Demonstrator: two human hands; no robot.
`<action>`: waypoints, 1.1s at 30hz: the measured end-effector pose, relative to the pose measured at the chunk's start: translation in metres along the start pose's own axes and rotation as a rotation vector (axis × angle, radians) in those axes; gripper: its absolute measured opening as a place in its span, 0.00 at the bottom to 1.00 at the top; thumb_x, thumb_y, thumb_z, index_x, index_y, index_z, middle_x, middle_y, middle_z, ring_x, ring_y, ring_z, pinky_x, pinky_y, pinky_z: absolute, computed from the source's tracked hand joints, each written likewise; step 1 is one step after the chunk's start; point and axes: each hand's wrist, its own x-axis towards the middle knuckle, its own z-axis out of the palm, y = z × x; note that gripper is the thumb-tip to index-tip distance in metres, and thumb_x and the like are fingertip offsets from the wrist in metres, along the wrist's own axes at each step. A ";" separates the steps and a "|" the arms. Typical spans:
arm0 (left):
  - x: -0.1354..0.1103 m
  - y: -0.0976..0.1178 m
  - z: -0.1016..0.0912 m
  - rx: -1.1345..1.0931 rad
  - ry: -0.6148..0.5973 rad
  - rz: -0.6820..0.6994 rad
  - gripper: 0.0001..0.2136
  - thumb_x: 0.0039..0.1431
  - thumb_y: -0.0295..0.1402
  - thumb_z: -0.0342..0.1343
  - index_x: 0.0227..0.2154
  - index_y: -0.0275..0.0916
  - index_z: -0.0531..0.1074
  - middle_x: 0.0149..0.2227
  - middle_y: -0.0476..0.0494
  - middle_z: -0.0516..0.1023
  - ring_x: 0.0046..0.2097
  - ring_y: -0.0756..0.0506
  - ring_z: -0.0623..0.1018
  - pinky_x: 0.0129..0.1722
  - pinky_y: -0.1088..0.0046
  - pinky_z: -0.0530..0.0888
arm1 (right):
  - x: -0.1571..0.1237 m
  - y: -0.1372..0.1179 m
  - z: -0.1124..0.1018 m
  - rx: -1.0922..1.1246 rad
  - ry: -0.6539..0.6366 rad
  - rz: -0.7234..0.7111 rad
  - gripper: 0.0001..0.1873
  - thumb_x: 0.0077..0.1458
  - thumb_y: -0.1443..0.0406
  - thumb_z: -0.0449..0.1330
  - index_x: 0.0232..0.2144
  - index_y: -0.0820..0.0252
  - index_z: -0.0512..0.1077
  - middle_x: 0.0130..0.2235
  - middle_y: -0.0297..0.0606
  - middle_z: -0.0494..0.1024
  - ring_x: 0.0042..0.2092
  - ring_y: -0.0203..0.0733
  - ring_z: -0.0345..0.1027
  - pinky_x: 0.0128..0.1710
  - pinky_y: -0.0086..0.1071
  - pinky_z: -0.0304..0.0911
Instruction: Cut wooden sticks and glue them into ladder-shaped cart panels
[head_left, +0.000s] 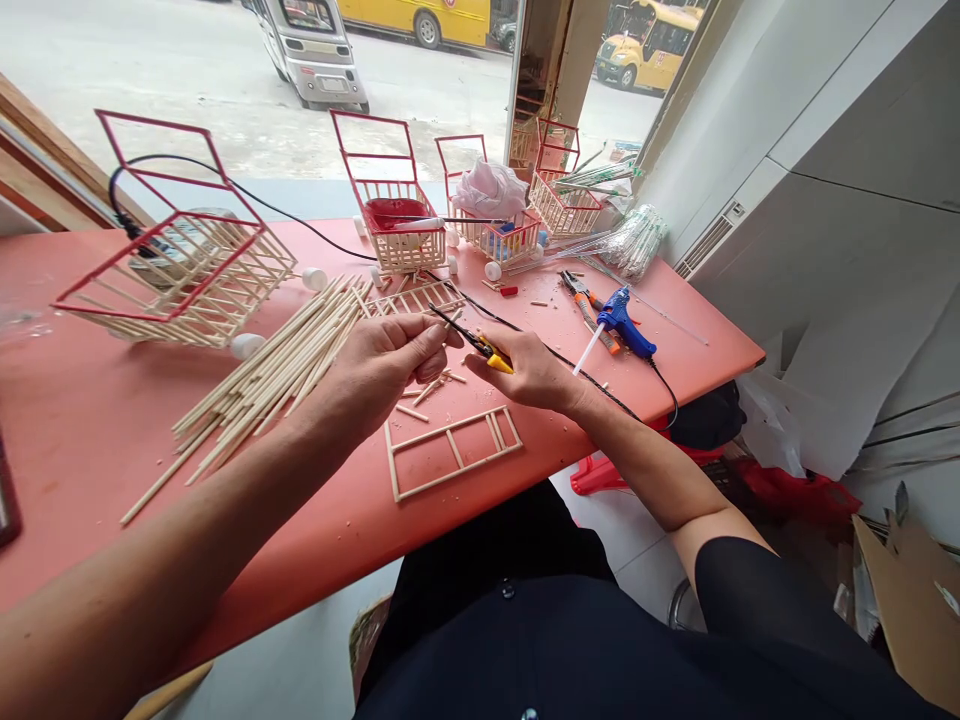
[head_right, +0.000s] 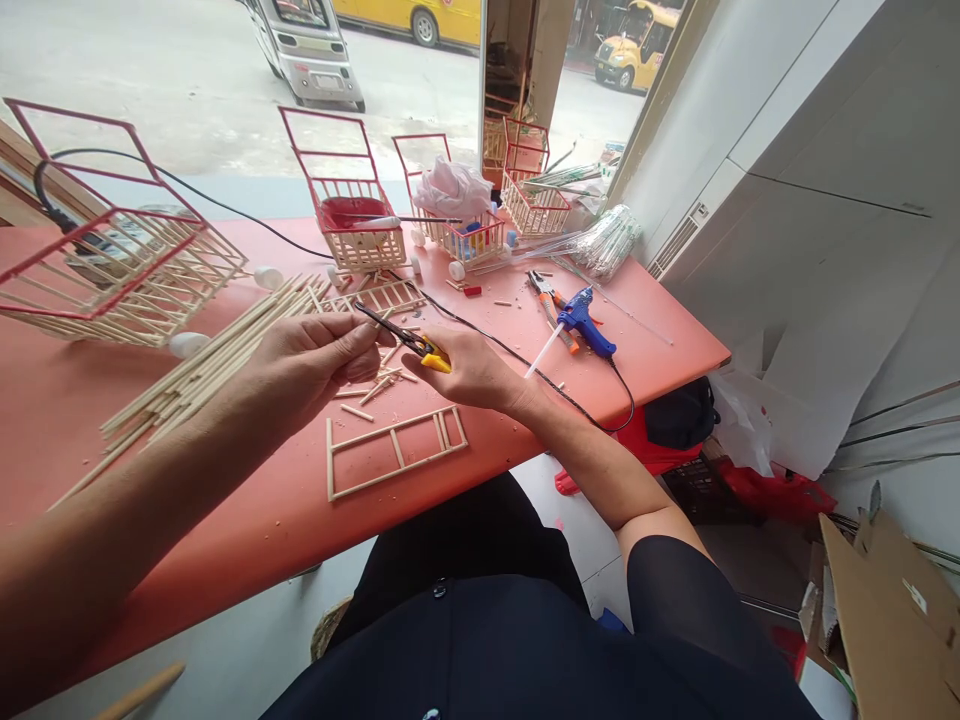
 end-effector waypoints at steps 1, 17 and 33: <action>0.000 0.000 0.001 0.012 0.005 0.011 0.16 0.53 0.46 0.75 0.27 0.38 0.79 0.18 0.55 0.60 0.23 0.51 0.60 0.26 0.69 0.54 | 0.000 0.000 0.001 -0.008 0.015 0.005 0.32 0.68 0.35 0.55 0.30 0.54 0.58 0.32 0.33 0.65 0.37 0.40 0.58 0.39 0.35 0.54; 0.000 0.001 -0.006 0.495 0.134 0.118 0.11 0.60 0.41 0.61 0.25 0.42 0.75 0.20 0.52 0.64 0.23 0.49 0.61 0.25 0.70 0.56 | 0.007 -0.007 0.011 -0.203 0.042 0.169 0.15 0.70 0.56 0.59 0.33 0.57 0.66 0.32 0.34 0.70 0.34 0.39 0.57 0.39 0.34 0.52; 0.002 -0.008 -0.005 0.286 0.097 0.086 0.11 0.60 0.40 0.64 0.28 0.40 0.80 0.19 0.51 0.61 0.23 0.49 0.61 0.24 0.72 0.57 | 0.014 0.008 -0.013 -0.009 -0.249 0.107 0.36 0.68 0.31 0.52 0.37 0.58 0.68 0.41 0.38 0.76 0.43 0.44 0.63 0.45 0.36 0.58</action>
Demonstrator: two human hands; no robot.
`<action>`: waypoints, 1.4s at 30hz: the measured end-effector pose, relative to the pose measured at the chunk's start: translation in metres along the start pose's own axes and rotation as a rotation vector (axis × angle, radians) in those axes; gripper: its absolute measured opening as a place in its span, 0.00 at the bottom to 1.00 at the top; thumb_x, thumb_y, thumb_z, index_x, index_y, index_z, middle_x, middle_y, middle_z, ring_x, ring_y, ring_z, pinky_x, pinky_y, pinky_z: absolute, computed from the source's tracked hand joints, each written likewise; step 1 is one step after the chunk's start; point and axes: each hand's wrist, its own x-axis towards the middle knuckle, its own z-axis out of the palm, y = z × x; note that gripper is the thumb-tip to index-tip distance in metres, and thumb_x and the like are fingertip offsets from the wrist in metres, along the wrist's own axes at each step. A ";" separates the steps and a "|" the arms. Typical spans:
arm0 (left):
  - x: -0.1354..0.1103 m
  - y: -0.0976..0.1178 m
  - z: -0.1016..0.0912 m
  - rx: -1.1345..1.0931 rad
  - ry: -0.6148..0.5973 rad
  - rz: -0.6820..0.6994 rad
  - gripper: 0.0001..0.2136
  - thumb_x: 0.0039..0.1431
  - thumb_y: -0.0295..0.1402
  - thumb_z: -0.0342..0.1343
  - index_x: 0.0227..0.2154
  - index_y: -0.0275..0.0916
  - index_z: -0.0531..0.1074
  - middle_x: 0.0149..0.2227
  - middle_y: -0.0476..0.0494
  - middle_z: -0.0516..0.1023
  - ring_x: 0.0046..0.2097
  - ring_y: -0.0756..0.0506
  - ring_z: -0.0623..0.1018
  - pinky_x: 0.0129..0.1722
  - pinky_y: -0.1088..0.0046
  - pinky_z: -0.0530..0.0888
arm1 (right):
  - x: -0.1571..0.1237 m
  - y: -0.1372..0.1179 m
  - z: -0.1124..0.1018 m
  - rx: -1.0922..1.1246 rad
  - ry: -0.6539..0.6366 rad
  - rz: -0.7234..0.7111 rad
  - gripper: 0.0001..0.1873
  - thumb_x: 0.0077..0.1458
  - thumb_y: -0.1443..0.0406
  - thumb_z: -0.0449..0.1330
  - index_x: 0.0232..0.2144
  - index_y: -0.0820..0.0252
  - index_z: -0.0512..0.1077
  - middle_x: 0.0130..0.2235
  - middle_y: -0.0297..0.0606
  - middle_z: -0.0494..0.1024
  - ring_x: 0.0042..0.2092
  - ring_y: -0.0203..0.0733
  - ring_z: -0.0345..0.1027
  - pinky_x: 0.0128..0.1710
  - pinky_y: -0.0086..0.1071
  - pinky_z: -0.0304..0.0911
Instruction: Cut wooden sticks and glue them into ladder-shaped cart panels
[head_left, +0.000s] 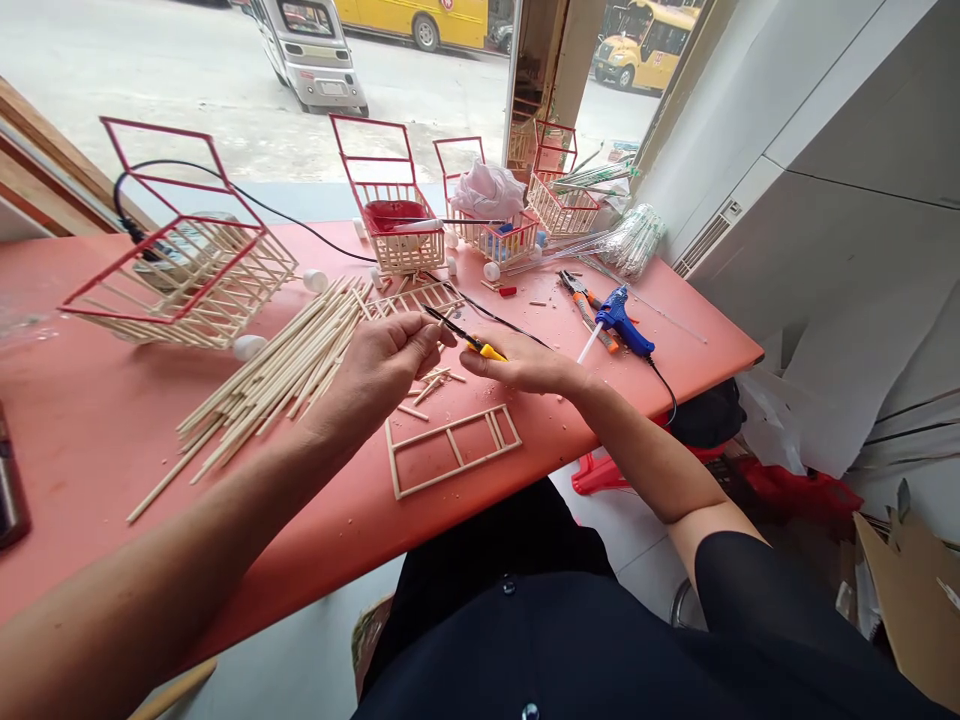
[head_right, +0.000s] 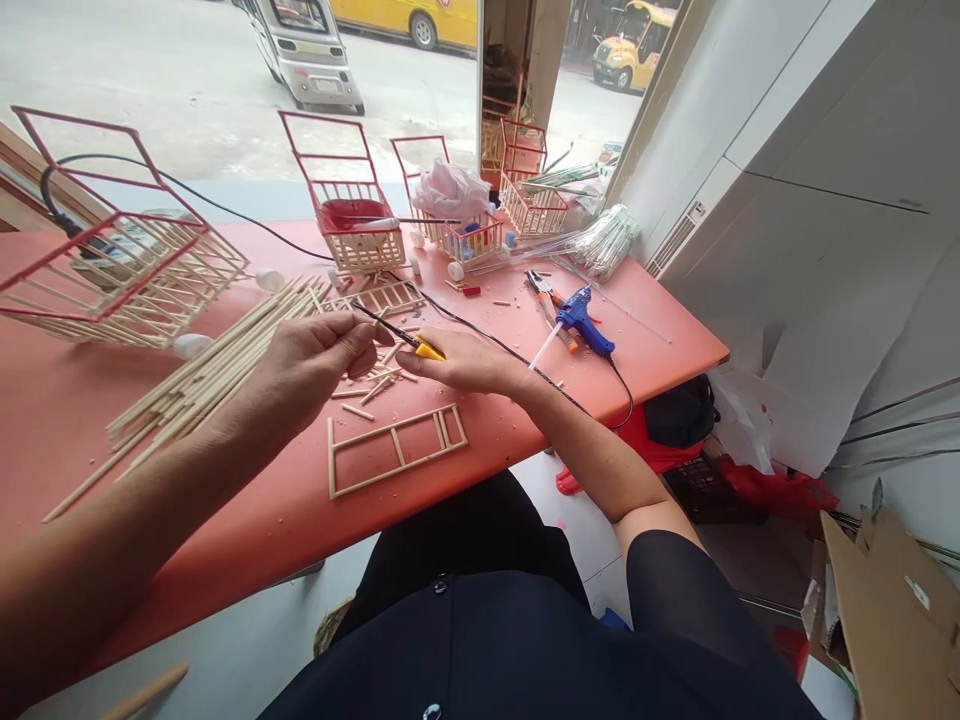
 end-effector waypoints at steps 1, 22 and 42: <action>0.000 -0.002 0.001 -0.023 -0.001 0.002 0.11 0.61 0.40 0.64 0.28 0.40 0.80 0.19 0.52 0.61 0.23 0.49 0.61 0.24 0.72 0.57 | 0.000 0.001 -0.001 0.015 -0.011 -0.006 0.37 0.67 0.31 0.53 0.37 0.58 0.68 0.41 0.38 0.76 0.43 0.44 0.64 0.45 0.37 0.58; -0.003 -0.001 0.003 0.058 -0.014 0.044 0.10 0.65 0.39 0.60 0.30 0.40 0.79 0.19 0.51 0.66 0.22 0.49 0.63 0.24 0.72 0.60 | -0.008 -0.005 -0.007 0.259 -0.032 0.043 0.36 0.62 0.32 0.61 0.43 0.59 0.71 0.34 0.33 0.70 0.36 0.39 0.65 0.35 0.31 0.62; -0.004 0.001 0.000 0.197 0.038 0.164 0.08 0.65 0.33 0.57 0.31 0.40 0.78 0.21 0.52 0.66 0.24 0.49 0.66 0.25 0.72 0.62 | -0.014 -0.012 0.003 0.800 -0.177 0.247 0.34 0.60 0.37 0.70 0.41 0.62 0.72 0.27 0.23 0.57 0.24 0.28 0.46 0.21 0.23 0.45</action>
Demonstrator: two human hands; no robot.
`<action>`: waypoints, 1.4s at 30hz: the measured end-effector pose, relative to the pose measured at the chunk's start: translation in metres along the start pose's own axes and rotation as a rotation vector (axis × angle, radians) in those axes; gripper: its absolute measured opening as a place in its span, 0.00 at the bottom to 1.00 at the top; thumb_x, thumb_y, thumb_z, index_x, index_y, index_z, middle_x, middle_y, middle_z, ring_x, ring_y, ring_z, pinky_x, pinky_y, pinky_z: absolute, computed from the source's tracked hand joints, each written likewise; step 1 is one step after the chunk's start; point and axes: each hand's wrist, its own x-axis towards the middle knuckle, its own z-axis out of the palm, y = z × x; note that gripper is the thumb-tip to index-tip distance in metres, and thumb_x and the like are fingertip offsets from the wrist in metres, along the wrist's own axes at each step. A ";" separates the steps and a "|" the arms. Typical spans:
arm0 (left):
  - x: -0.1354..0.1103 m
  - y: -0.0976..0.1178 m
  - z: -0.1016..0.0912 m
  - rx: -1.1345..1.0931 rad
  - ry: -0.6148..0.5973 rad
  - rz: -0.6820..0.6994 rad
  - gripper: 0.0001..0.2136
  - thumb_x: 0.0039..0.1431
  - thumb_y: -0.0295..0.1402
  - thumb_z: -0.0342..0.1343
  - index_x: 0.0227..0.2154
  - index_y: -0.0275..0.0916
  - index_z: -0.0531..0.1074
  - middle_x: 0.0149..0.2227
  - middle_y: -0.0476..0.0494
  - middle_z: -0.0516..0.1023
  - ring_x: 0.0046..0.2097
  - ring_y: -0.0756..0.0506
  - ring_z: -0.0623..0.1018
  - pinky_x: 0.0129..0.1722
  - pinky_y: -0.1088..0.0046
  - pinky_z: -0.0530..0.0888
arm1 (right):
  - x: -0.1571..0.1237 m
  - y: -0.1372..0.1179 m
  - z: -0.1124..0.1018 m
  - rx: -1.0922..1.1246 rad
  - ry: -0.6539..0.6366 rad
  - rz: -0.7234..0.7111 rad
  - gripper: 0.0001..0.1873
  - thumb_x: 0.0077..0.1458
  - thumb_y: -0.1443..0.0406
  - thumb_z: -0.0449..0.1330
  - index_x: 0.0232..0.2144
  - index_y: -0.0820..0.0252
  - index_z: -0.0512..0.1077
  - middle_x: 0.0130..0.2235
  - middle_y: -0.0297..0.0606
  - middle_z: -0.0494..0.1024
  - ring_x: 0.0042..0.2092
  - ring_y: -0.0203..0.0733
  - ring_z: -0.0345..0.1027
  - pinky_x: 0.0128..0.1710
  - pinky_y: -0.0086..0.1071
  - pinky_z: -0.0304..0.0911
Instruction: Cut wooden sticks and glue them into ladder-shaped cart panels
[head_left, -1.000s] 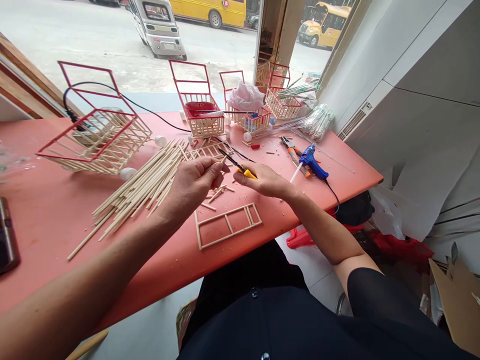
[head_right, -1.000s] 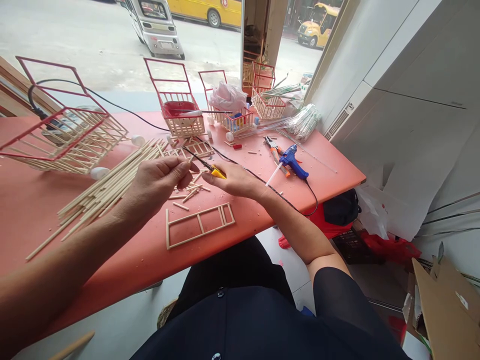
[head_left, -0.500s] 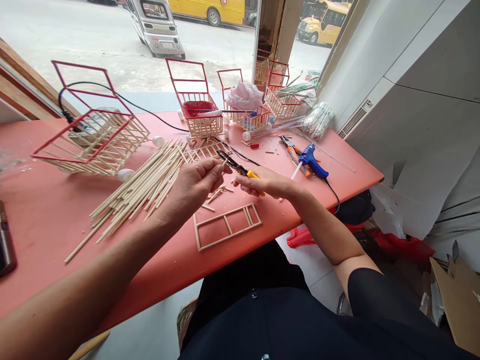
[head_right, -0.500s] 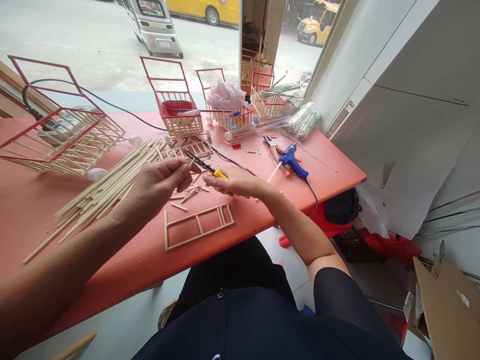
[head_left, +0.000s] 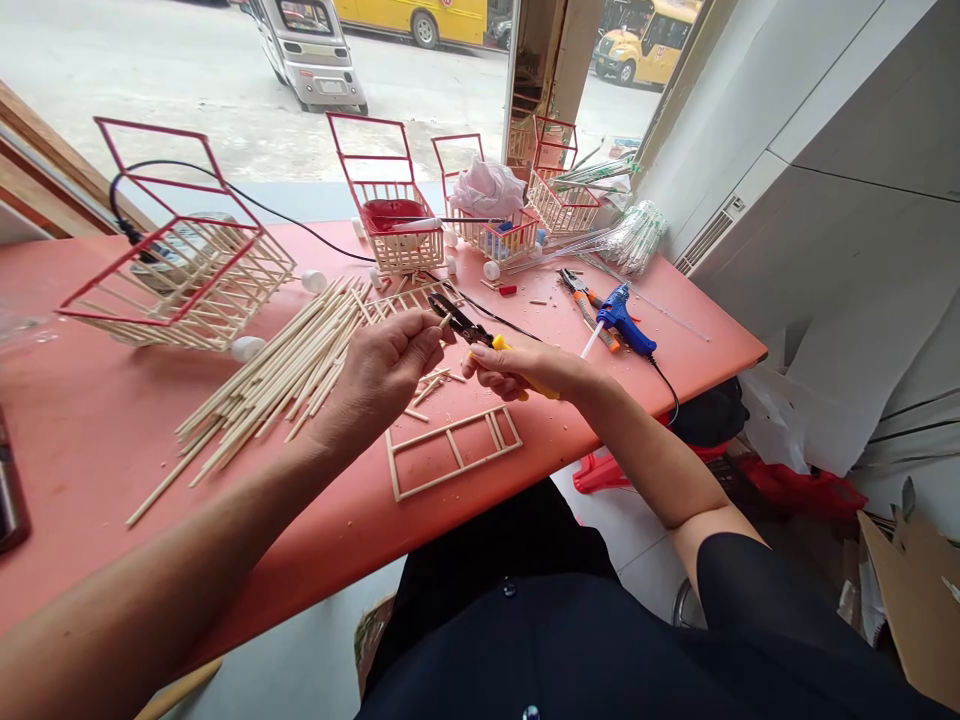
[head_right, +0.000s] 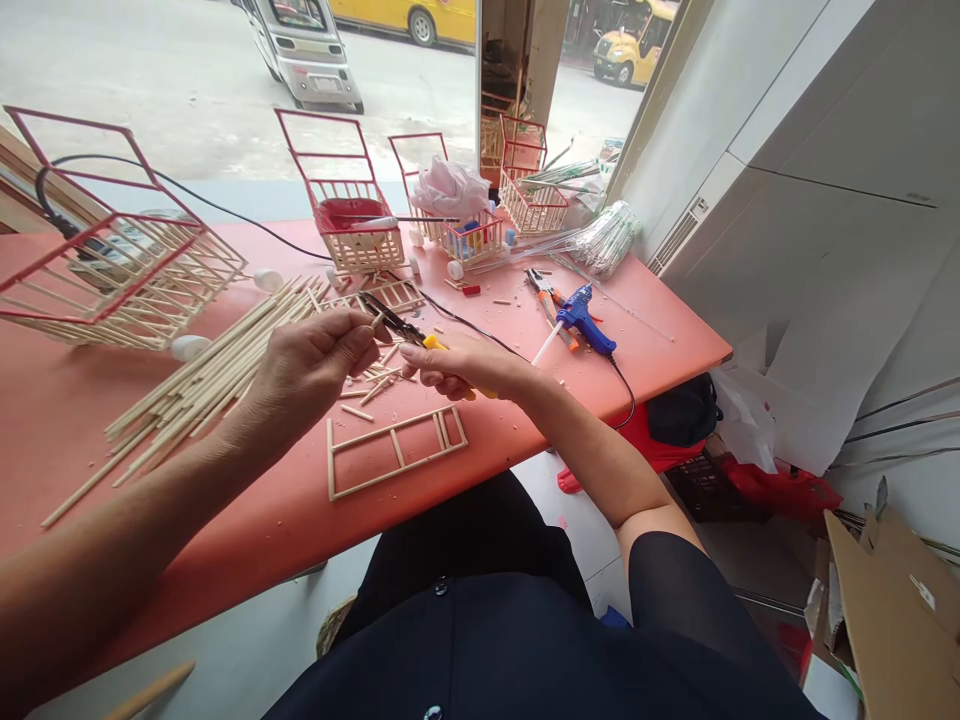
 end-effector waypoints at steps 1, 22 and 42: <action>0.000 0.000 0.000 0.008 0.004 -0.004 0.08 0.64 0.33 0.57 0.31 0.41 0.78 0.21 0.52 0.66 0.24 0.49 0.66 0.25 0.72 0.62 | 0.000 0.001 0.000 0.012 0.000 0.011 0.33 0.60 0.37 0.70 0.41 0.62 0.72 0.27 0.23 0.57 0.24 0.28 0.46 0.20 0.23 0.46; 0.006 -0.012 0.005 -0.384 -0.024 -0.020 0.07 0.58 0.38 0.72 0.34 0.40 0.84 0.27 0.46 0.82 0.28 0.49 0.75 0.30 0.72 0.73 | -0.001 -0.017 -0.004 -0.722 0.497 -0.092 0.29 0.67 0.39 0.63 0.41 0.60 0.72 0.38 0.36 0.76 0.40 0.42 0.67 0.40 0.33 0.58; 0.010 -0.012 -0.003 -0.247 0.064 -0.122 0.08 0.57 0.38 0.70 0.30 0.39 0.85 0.27 0.42 0.85 0.28 0.48 0.78 0.29 0.72 0.74 | -0.006 -0.019 0.000 -0.936 0.549 -0.106 0.23 0.67 0.48 0.67 0.35 0.56 0.65 0.36 0.36 0.73 0.39 0.43 0.64 0.41 0.35 0.54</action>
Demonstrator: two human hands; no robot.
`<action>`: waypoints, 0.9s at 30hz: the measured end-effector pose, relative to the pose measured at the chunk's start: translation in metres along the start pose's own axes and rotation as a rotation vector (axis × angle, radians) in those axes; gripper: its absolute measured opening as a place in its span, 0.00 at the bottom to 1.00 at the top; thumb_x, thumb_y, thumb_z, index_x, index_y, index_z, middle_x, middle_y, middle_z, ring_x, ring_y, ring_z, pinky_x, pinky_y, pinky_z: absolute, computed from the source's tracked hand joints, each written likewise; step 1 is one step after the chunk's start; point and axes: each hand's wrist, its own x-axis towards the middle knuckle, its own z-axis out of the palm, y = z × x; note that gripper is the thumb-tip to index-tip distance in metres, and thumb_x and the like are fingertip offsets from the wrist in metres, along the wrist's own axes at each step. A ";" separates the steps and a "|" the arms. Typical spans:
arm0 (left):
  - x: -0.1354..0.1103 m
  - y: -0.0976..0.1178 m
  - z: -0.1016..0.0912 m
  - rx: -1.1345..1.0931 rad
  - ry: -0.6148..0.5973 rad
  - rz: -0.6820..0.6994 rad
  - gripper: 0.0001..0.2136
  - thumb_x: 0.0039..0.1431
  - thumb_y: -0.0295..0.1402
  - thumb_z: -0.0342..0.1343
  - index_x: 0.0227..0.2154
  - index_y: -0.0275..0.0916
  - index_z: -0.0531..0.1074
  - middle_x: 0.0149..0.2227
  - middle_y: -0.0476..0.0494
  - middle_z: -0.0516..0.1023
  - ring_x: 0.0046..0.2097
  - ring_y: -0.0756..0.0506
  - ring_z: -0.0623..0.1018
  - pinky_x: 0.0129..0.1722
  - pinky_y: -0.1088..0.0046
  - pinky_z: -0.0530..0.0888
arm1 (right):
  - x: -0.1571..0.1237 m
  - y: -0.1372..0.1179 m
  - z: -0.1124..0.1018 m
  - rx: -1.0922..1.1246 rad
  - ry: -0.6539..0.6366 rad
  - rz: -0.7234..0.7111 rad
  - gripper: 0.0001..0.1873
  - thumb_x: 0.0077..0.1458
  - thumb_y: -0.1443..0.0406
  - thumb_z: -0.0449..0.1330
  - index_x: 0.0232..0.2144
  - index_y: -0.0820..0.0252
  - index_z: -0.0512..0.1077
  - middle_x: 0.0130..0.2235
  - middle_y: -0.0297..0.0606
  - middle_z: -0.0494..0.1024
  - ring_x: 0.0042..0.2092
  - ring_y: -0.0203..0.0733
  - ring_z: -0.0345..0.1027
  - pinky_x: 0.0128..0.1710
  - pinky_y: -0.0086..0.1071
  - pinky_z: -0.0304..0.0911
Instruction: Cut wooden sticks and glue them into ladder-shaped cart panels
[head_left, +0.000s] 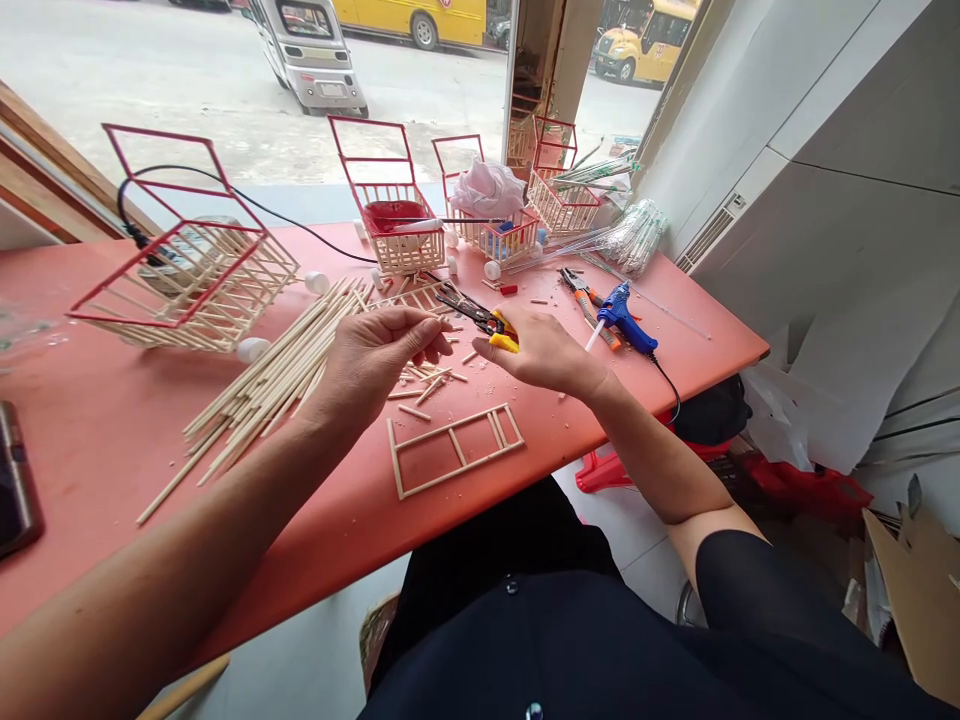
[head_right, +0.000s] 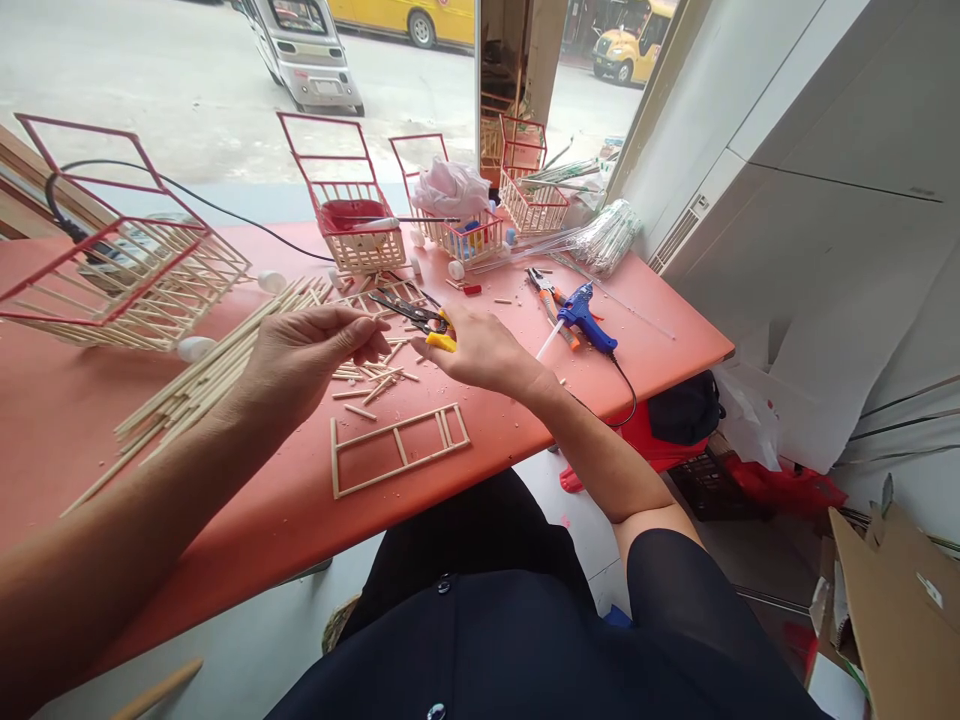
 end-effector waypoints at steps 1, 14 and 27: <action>0.001 -0.001 -0.001 0.013 -0.011 -0.013 0.08 0.57 0.39 0.70 0.30 0.38 0.85 0.27 0.42 0.85 0.28 0.47 0.78 0.30 0.72 0.74 | 0.003 0.002 0.000 0.055 -0.043 0.014 0.23 0.67 0.47 0.67 0.35 0.57 0.66 0.36 0.35 0.73 0.38 0.42 0.64 0.40 0.35 0.55; 0.003 0.009 -0.012 0.177 0.010 0.069 0.12 0.51 0.44 0.76 0.30 0.41 0.85 0.30 0.46 0.83 0.34 0.46 0.77 0.34 0.70 0.73 | 0.018 0.026 0.009 0.905 -0.369 0.126 0.22 0.65 0.49 0.72 0.45 0.62 0.80 0.35 0.34 0.78 0.36 0.36 0.71 0.34 0.26 0.68; 0.004 0.002 -0.012 -0.064 0.032 -0.087 0.11 0.59 0.39 0.76 0.32 0.38 0.82 0.28 0.50 0.82 0.32 0.51 0.76 0.35 0.70 0.73 | 0.010 0.031 -0.002 1.175 -0.637 0.177 0.36 0.75 0.39 0.48 0.51 0.64 0.79 0.44 0.55 0.88 0.44 0.52 0.83 0.46 0.44 0.78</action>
